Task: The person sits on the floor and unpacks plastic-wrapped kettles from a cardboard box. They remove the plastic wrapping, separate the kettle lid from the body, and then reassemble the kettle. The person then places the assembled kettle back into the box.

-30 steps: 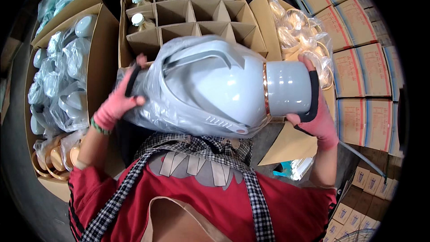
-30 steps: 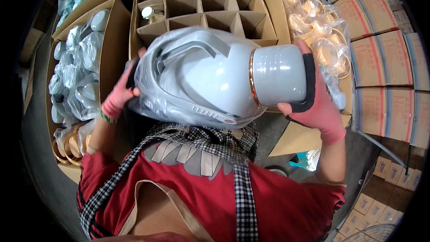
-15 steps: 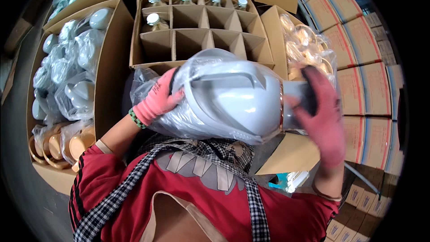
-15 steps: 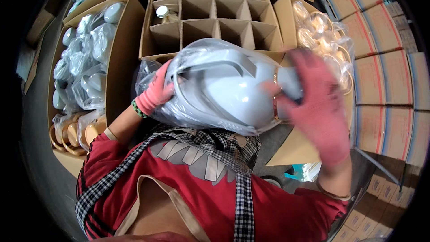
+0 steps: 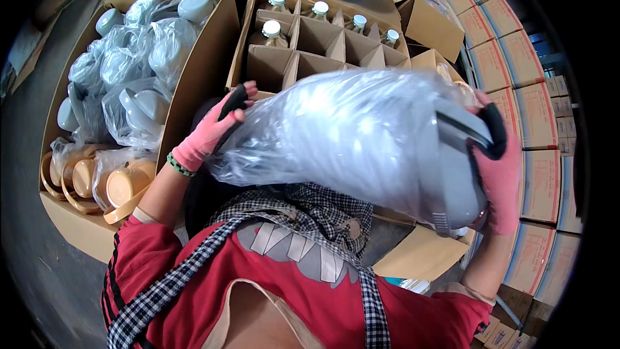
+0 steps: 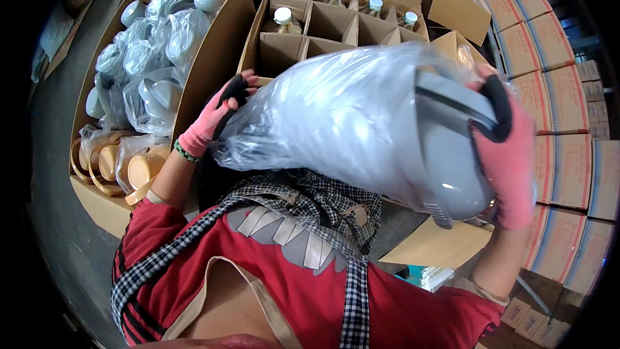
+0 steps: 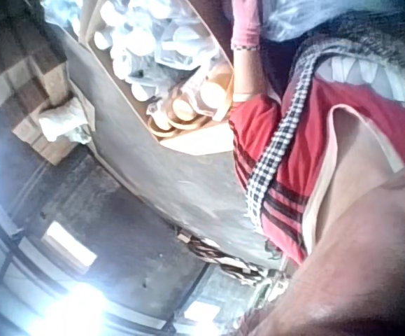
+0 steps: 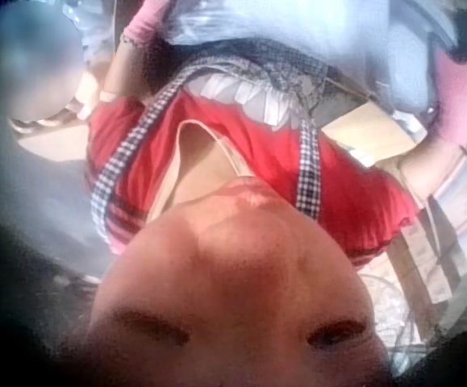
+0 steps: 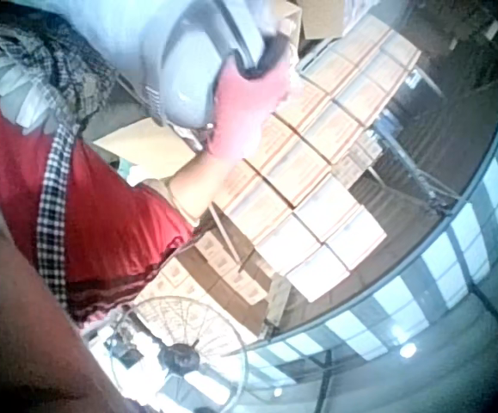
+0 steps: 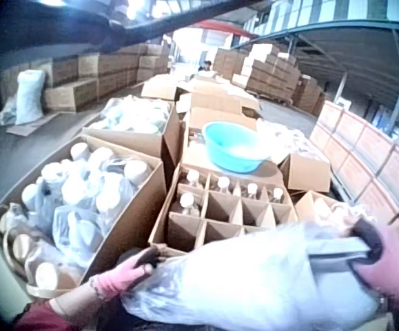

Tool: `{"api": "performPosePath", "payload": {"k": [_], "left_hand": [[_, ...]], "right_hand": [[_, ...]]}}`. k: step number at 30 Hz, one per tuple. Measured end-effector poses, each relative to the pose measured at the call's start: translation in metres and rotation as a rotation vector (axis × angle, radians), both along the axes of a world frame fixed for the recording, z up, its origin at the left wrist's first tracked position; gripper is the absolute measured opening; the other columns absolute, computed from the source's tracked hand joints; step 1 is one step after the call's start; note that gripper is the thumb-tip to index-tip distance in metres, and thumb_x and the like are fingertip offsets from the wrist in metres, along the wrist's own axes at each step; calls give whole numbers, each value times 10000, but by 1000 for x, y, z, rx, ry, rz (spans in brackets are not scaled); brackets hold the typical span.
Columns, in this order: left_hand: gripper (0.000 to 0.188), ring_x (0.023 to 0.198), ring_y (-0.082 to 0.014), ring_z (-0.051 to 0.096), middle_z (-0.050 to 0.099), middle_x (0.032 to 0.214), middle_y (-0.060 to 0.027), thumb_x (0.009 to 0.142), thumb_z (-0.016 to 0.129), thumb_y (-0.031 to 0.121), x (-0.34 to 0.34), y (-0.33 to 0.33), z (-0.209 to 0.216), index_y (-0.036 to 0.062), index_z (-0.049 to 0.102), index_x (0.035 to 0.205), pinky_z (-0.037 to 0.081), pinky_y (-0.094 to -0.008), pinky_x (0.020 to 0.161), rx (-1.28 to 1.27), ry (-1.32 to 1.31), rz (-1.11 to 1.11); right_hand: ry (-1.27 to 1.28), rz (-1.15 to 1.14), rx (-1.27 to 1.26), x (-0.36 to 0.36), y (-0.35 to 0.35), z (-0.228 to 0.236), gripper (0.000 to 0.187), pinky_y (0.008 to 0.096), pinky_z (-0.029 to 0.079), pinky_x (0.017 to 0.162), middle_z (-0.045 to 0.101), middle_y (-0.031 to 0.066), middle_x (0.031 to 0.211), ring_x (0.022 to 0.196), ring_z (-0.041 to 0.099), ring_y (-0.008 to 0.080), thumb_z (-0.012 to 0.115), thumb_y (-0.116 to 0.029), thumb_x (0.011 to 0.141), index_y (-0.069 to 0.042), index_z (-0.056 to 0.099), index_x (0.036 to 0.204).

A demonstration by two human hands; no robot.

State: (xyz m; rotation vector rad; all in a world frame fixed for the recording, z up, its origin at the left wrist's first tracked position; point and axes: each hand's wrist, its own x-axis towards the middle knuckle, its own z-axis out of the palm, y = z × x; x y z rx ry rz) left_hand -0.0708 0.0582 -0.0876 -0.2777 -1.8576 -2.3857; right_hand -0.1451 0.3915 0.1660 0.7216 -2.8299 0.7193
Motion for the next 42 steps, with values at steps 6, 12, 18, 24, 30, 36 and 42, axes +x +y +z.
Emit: {"api": "performPosePath", "payload": {"k": [6, 12, 18, 24, 30, 36, 42], "left_hand": [[285, 858, -271, 575, 593, 918, -156, 741, 547, 202, 3, 51, -9, 55, 575, 984, 455, -349, 770, -1030, 74, -489], [233, 953, -254, 536, 565, 1003, -144, 812, 422, 63, 38, 120, -43, 18, 555, 998, 394, -332, 868, -829, 280, -605], [258, 877, -294, 554, 574, 928, -152, 817, 486, 166, 61, 50, -22, 4, 544, 1009, 427, -339, 811, -619, 377, -576], [330, 862, -311, 563, 581, 894, -190, 743, 616, 204, 70, 4, 87, -23, 550, 973, 443, -325, 766, -1013, -273, -122], [310, 812, -120, 539, 597, 859, -48, 798, 587, 244, -5, 6, 79, -6, 552, 977, 422, -250, 748, -422, -72, 442], [429, 911, -191, 505, 544, 1001, -137, 865, 449, 362, -130, 9, 40, 23, 480, 1126, 401, -304, 797, -319, -319, 294], [219, 815, -238, 543, 532, 817, -129, 728, 560, 175, -62, 122, 78, 20, 516, 876, 428, -358, 741, -907, 546, 341]], "right_hand": [[159, -161, -305, -8, 17, 7, 390, 245, 415, 786, 558, 70, 992, 855, 527, 121, 503, 24, 734, 4, 509, 1123], [-530, -14, -1163, -20, -6, -88, 361, 254, 425, 677, 565, 64, 977, 830, 526, 130, 509, -211, 823, -17, 481, 1127], [-715, -109, -1094, 18, -64, -238, 329, 271, 493, 646, 592, 24, 742, 687, 569, 113, 769, -66, 562, -38, 552, 807], [-230, 363, -23, 101, -41, -321, 502, 359, 409, 833, 547, 154, 977, 921, 521, 263, 646, -287, 721, 22, 473, 1076], [-923, 504, -88, 78, -37, -270, 534, 387, 373, 897, 496, 253, 1103, 1056, 463, 365, 554, -306, 796, 34, 388, 1172], [-769, 104, -825, -35, -54, -167, 534, 263, 372, 839, 518, 60, 1060, 949, 465, 127, 515, -412, 801, -12, 465, 1152], [-1143, 177, -1316, -94, -80, -230, 715, 328, 407, 872, 522, 121, 1115, 980, 520, 233, 363, -618, 804, -9, 457, 1166]]}}
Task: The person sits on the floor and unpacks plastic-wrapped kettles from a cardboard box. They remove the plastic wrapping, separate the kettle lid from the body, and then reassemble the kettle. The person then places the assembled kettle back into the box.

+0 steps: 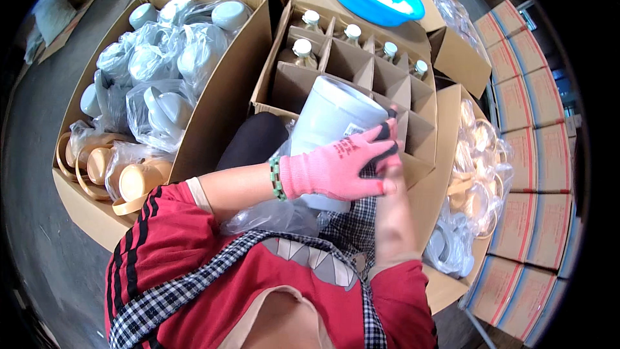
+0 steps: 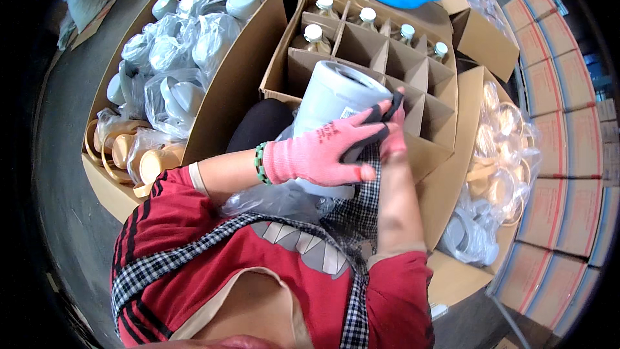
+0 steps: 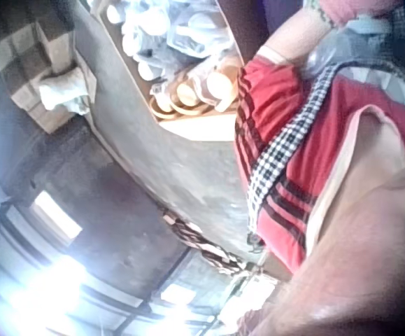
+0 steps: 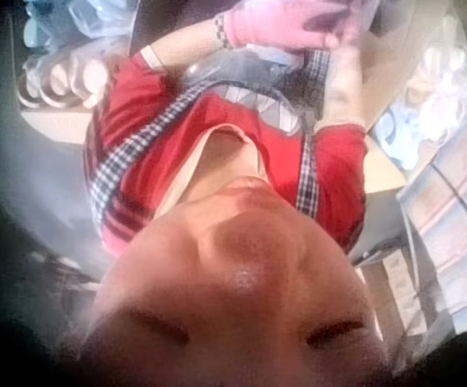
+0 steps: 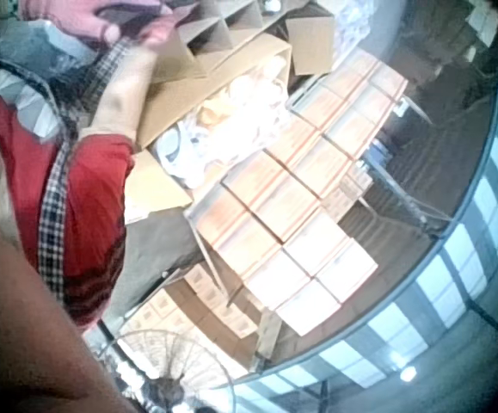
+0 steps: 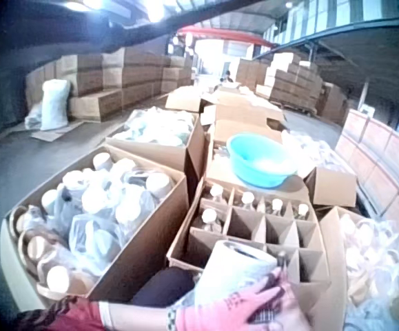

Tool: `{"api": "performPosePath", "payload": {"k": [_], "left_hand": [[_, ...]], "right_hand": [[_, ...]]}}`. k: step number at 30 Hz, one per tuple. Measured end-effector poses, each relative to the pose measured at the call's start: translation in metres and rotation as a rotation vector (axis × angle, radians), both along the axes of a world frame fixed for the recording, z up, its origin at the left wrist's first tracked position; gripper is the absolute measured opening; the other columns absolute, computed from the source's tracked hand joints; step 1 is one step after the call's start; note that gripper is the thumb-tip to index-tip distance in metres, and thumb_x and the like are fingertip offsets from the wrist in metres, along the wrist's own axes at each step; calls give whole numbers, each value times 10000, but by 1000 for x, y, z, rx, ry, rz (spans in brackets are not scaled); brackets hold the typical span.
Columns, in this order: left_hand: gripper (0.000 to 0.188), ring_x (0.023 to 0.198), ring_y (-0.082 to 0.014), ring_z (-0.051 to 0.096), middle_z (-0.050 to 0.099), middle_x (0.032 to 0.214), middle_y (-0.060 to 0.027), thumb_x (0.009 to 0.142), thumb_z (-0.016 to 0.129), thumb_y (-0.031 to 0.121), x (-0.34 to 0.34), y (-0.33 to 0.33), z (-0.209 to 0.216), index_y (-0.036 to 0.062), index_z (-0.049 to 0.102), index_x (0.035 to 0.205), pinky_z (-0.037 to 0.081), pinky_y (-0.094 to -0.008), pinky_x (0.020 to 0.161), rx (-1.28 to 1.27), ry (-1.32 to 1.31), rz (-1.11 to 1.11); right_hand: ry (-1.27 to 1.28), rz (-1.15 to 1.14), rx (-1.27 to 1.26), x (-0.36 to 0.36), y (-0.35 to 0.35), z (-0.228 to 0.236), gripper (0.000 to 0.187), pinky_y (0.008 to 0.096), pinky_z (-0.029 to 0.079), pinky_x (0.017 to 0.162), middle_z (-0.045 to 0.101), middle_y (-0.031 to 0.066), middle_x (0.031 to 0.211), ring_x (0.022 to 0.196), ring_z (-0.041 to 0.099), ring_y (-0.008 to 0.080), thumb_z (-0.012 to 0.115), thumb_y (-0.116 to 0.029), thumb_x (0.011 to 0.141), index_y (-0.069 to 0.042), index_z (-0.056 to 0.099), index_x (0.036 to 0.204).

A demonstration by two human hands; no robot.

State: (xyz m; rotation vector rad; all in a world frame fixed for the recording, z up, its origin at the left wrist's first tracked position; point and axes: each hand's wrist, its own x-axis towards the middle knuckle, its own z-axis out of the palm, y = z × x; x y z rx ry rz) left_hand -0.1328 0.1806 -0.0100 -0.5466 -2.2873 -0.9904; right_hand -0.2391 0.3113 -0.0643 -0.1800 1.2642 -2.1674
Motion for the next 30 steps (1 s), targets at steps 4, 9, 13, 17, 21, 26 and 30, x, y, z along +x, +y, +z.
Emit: {"api": "performPosePath", "payload": {"k": [4, 9, 13, 17, 21, 26, 30], "left_hand": [[276, 851, -222, 562, 578, 893, -136, 818, 500, 160, -63, -84, -27, -15, 501, 1031, 462, -355, 763, 266, -161, 649], [321, 796, -295, 501, 498, 864, -143, 664, 576, 237, -5, -18, 8, 21, 506, 892, 399, -376, 687, -81, 144, 18], [482, 869, -366, 514, 512, 982, -216, 657, 594, 368, -48, -75, -12, 18, 522, 980, 412, -388, 767, 403, -346, 326], [450, 845, -347, 508, 518, 877, -191, 702, 574, 394, -24, -33, -7, 0, 540, 914, 397, -399, 785, 136, -39, 192], [650, 1049, -385, 408, 441, 1106, -231, 715, 537, 465, -53, -64, -34, 1, 391, 1147, 324, -438, 899, 324, -134, 541], [640, 1066, -364, 399, 412, 1143, -208, 668, 566, 496, -26, -38, -25, 31, 460, 1094, 301, -468, 904, 104, -4, 293], [756, 1122, -355, 360, 389, 1191, -188, 576, 657, 446, -36, -65, -25, 106, 412, 1206, 254, -506, 956, 239, -229, 329]], "right_hand": [[319, -177, 255, -2, -17, -11, 610, 328, 388, 871, 526, 116, 1090, 987, 512, 214, 376, -529, 848, -3, 463, 1144], [53, -187, 61, -41, 7, -65, 555, 336, 417, 811, 501, 134, 1099, 951, 512, 225, 379, -494, 864, -8, 455, 1121], [362, -335, 475, -26, -13, -47, 613, 325, 352, 904, 441, 145, 1198, 1068, 438, 219, 330, -509, 874, 6, 403, 1198], [114, -76, 127, -51, 19, -43, 593, 328, 370, 904, 411, 129, 1242, 1097, 436, 206, 286, -500, 886, -15, 411, 1203], [348, -307, 546, 1, -20, -3, 639, 334, 389, 890, 446, 145, 1206, 1082, 460, 224, 257, -516, 883, 9, 351, 1235], [8, -45, 246, -35, 0, -23, 626, 334, 310, 964, 478, 121, 1169, 1072, 455, 215, 232, -511, 888, -1, 419, 1198], [101, 234, -54, -33, -24, 14, 749, 373, 251, 1002, 451, 128, 1200, 1114, 416, 250, 275, -621, 812, -1, 397, 1215]]}}
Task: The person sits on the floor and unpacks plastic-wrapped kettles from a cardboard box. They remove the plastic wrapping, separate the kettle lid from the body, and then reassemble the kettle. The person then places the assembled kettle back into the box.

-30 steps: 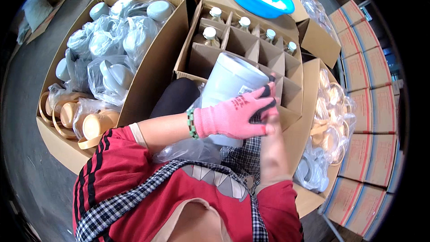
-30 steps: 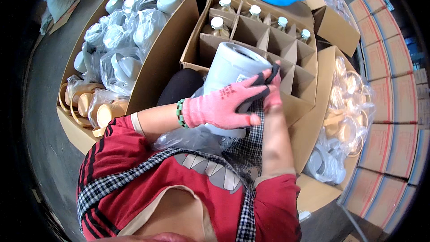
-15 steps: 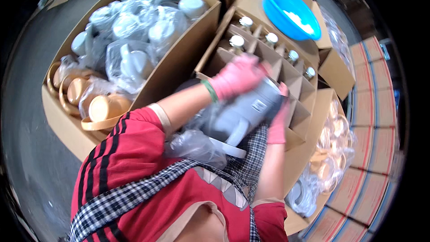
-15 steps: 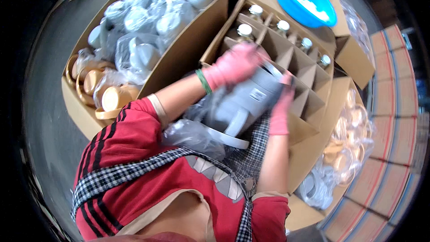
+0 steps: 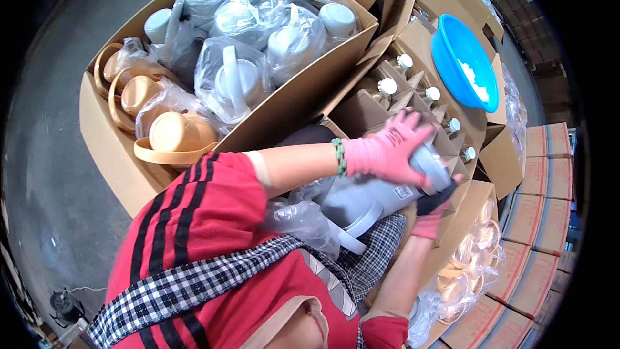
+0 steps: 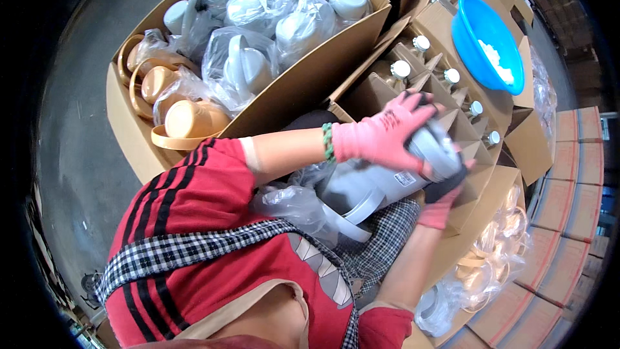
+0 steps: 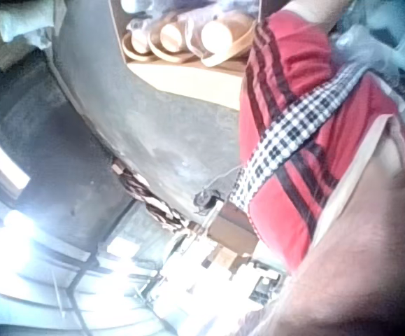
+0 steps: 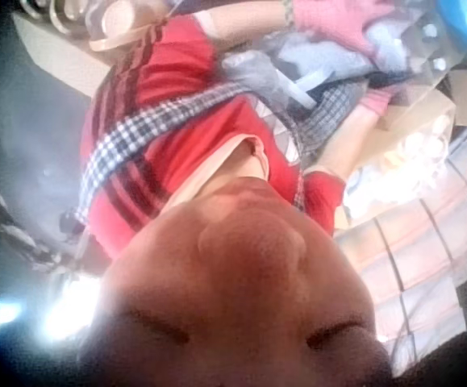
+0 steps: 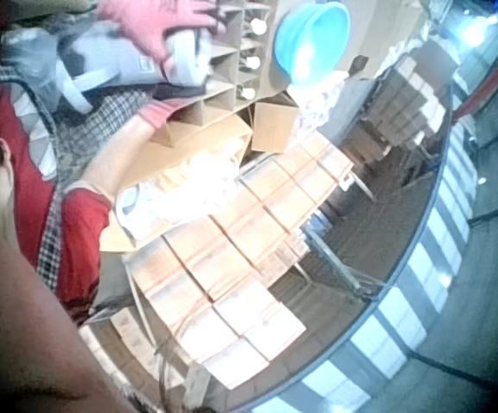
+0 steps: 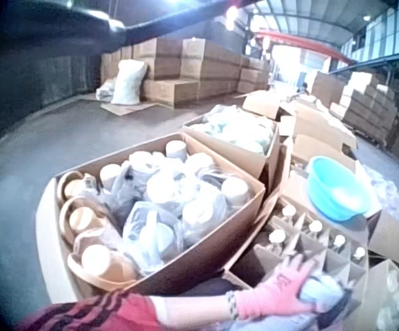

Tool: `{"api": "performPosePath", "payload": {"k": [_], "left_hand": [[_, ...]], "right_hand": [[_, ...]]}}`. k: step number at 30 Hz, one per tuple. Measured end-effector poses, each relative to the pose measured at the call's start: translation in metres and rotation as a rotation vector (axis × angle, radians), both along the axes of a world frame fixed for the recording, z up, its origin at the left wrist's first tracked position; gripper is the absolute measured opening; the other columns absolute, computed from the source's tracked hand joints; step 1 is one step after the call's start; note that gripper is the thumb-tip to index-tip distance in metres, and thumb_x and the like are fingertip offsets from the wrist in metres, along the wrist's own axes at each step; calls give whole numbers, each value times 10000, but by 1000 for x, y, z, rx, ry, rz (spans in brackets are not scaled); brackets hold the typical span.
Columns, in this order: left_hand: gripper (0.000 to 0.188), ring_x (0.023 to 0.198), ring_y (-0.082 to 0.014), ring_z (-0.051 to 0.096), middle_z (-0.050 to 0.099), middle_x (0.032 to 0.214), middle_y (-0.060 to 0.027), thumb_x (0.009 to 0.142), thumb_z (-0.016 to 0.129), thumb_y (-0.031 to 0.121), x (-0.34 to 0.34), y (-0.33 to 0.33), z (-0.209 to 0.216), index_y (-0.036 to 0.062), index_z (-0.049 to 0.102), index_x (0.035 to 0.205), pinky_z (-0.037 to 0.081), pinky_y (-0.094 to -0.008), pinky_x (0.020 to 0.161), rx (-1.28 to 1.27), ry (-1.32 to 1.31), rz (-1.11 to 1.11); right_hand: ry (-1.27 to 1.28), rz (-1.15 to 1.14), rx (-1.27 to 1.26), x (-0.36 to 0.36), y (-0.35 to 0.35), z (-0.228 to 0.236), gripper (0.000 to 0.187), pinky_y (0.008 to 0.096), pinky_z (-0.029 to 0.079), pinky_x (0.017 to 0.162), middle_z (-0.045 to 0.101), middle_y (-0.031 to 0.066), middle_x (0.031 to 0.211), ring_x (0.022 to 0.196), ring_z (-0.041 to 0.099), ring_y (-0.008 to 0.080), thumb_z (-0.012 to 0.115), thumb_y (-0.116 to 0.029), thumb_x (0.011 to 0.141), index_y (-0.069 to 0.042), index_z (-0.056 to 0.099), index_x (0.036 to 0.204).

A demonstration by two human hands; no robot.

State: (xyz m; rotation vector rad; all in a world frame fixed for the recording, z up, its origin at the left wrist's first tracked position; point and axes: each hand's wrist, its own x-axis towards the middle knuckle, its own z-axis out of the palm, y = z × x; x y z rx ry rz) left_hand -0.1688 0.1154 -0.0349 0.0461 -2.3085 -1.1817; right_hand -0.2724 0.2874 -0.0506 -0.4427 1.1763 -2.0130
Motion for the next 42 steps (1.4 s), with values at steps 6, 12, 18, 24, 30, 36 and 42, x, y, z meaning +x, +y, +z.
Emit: {"api": "performPosePath", "payload": {"k": [6, 12, 18, 24, 30, 36, 42], "left_hand": [[595, 851, -253, 558, 570, 921, -126, 519, 749, 243, -39, -46, 26, 23, 534, 1029, 425, -322, 819, 421, 257, 165], [296, 931, -171, 544, 579, 1031, -37, 790, 608, 276, -61, -76, -82, 105, 557, 1025, 430, -302, 850, 2151, 563, -64], [294, 775, -183, 521, 559, 912, -40, 815, 578, 275, -69, -111, -97, 79, 504, 1022, 423, -303, 720, 1874, 576, 22], [269, 593, -111, 470, 521, 707, -2, 739, 653, 319, -61, -126, -80, 105, 539, 857, 359, -229, 535, 1866, 509, 155], [229, 738, -148, 534, 565, 844, -20, 802, 573, 268, -57, -135, -85, 124, 516, 970, 422, -284, 640, 1826, 503, 4], [310, 977, -226, 514, 521, 1060, -61, 861, 476, 312, -55, -127, -73, 116, 472, 1101, 418, -379, 869, 1896, 498, 6], [425, 1035, -271, 495, 501, 1135, -123, 884, 386, 367, -55, -136, -104, 63, 426, 1177, 404, -398, 894, 1597, 436, -118]], "right_hand": [[880, -252, 268, -36, -45, 85, 616, 376, 295, 952, 408, 102, 1224, 1104, 400, 215, 248, -523, 864, -54, 361, 1247], [627, -153, 799, -88, -81, 14, 280, 186, 368, 569, 567, -20, 738, 644, 497, 46, 604, -311, 778, -67, 598, 916], [1127, 89, 1263, -114, -149, -46, 434, 382, 416, 805, 586, 201, 935, 948, 532, 341, 600, -340, 743, 3, 555, 1004], [1436, 540, 1412, -134, -209, -74, 639, 384, 407, 857, 531, 205, 1057, 1014, 497, 333, 670, -404, 670, 6, 440, 1103], [1467, 463, 1373, -139, -213, -91, 593, 378, 437, 812, 568, 172, 1005, 960, 538, 311, 737, -322, 609, -7, 467, 1032], [1469, 325, 1359, -122, -196, -40, 546, 370, 447, 803, 590, 179, 963, 933, 558, 301, 698, -378, 627, -4, 526, 984], [1266, -68, 1165, -112, -141, 116, 506, 260, 430, 620, 582, 84, 754, 679, 539, 137, 744, -347, 591, 2, 551, 902]]}}
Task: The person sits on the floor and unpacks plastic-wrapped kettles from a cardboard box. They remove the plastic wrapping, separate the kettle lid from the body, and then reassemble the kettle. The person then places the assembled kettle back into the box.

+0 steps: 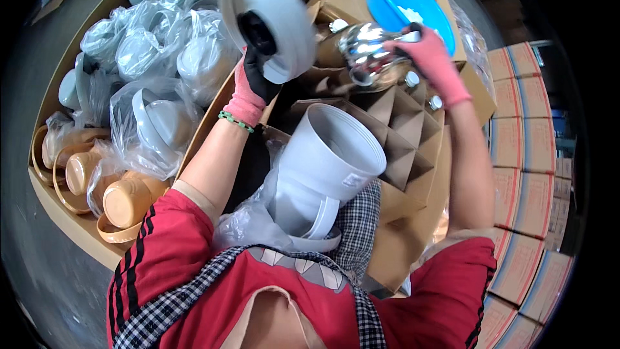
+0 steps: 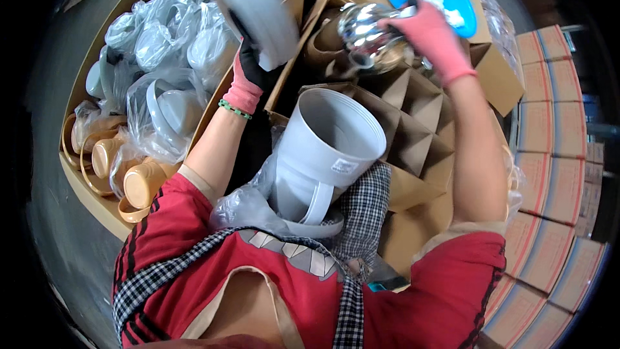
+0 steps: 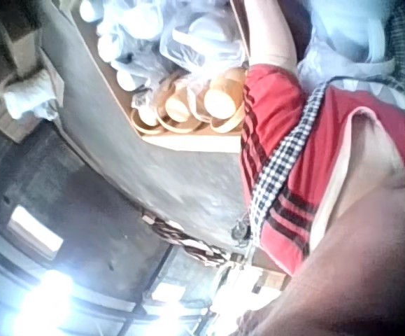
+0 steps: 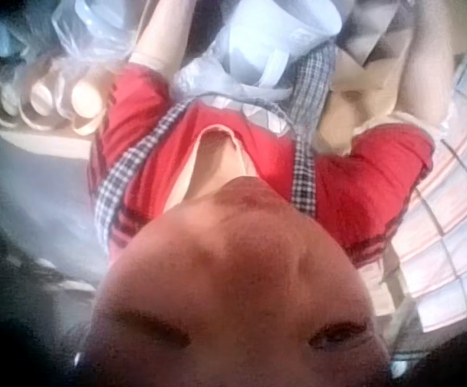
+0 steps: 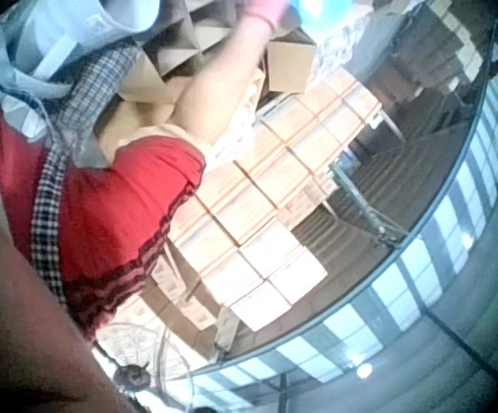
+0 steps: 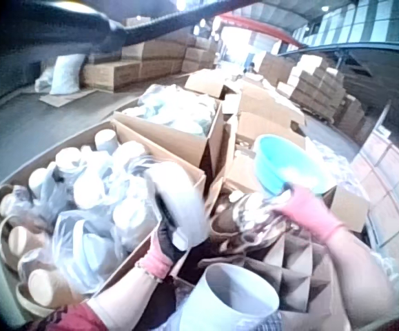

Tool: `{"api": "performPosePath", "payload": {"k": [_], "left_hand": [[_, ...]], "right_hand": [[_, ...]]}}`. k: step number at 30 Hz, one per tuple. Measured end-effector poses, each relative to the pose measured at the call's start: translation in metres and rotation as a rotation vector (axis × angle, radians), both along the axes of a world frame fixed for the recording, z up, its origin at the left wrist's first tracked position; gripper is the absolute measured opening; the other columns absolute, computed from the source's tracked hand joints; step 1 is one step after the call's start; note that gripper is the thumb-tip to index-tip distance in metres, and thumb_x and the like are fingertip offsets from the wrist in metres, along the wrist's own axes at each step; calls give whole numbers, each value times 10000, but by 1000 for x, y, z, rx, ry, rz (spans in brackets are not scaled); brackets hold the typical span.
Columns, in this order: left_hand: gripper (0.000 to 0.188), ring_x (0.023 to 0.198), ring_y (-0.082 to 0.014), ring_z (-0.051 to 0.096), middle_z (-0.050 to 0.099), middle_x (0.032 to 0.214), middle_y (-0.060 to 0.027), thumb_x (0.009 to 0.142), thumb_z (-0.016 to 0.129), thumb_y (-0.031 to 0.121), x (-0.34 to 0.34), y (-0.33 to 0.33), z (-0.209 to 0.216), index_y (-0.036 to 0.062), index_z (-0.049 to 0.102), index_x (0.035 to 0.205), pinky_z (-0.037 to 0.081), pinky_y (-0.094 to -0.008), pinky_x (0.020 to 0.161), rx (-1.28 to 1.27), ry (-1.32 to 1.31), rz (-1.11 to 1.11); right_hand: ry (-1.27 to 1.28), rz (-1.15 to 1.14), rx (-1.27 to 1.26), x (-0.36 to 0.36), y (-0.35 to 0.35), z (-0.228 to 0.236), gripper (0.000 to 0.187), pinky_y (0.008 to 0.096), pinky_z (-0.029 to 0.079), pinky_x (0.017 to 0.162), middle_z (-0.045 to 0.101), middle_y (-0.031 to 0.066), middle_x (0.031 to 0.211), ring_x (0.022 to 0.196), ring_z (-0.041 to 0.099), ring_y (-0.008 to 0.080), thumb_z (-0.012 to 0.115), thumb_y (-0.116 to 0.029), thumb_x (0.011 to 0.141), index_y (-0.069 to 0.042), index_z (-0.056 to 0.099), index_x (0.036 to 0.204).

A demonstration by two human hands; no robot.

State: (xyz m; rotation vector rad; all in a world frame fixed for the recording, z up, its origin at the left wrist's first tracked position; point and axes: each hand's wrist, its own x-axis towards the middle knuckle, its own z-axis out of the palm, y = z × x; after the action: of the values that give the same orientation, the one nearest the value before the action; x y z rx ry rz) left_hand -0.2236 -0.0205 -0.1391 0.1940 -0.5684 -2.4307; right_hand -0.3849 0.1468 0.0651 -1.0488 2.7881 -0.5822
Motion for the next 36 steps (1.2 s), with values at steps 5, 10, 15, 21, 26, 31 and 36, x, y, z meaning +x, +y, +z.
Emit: {"api": "performPosePath", "payload": {"k": [5, 10, 15, 21, 26, 31, 36], "left_hand": [[351, 1068, -324, 465, 468, 1164, -191, 874, 405, 307, -5, 18, -3, 59, 481, 1111, 408, -441, 877, 133, 520, -415], [353, 1119, -350, 380, 350, 1233, -189, 873, 375, 358, -31, 69, 47, 62, 475, 1038, 313, -447, 940, -254, 479, -251], [357, 1011, -317, 443, 442, 1081, -172, 866, 369, 377, -31, 53, 58, 47, 489, 933, 352, -417, 877, -287, 503, -313], [297, 758, -251, 503, 531, 787, -127, 827, 441, 308, -41, 38, 39, 20, 515, 818, 400, -336, 750, -570, 585, -389], [309, 923, -232, 567, 553, 1021, -142, 842, 497, 234, 23, 82, 82, 41, 504, 1083, 501, -348, 799, -1, 174, -608], [322, 940, -260, 552, 548, 1029, -175, 847, 492, 251, 41, 83, 55, 32, 503, 1082, 471, -346, 830, -137, 212, -478], [534, 812, -167, 587, 524, 1013, -183, 874, 443, 273, 41, 105, 81, -95, 300, 1233, 518, -231, 691, -230, -82, -469]], "right_hand": [[-203, -310, -532, 16, 126, 56, 271, 144, 320, 431, 534, -18, 582, 464, 443, 36, 600, -338, 758, -73, 594, 817], [-667, -160, -1171, 81, 162, -36, 336, 224, 410, 497, 585, 83, 806, 573, 512, 138, 456, -336, 868, -18, 529, 950], [-572, 19, -938, 102, 150, -103, 554, 257, 411, 842, 498, 73, 1131, 1008, 492, 148, 657, -21, 718, -12, 399, 1208], [-867, -94, -897, 84, 152, -146, 606, 213, 414, 633, 553, 16, 782, 693, 506, 88, 401, -617, 795, -39, 538, 918], [-758, -136, -1186, 93, 143, -126, 698, 264, 301, 960, 379, 74, 1266, 1106, 402, 146, 297, -562, 859, -45, 244, 1325], [-651, 41, -1026, 82, 147, -126, 778, 275, 345, 924, 415, 69, 1185, 1098, 415, 166, 737, -180, 665, -38, 300, 1293], [-651, 158, -221, 95, 145, -66, 588, 243, 382, 817, 505, 22, 932, 897, 472, 105, 772, -170, 562, -30, 491, 1060]]}}
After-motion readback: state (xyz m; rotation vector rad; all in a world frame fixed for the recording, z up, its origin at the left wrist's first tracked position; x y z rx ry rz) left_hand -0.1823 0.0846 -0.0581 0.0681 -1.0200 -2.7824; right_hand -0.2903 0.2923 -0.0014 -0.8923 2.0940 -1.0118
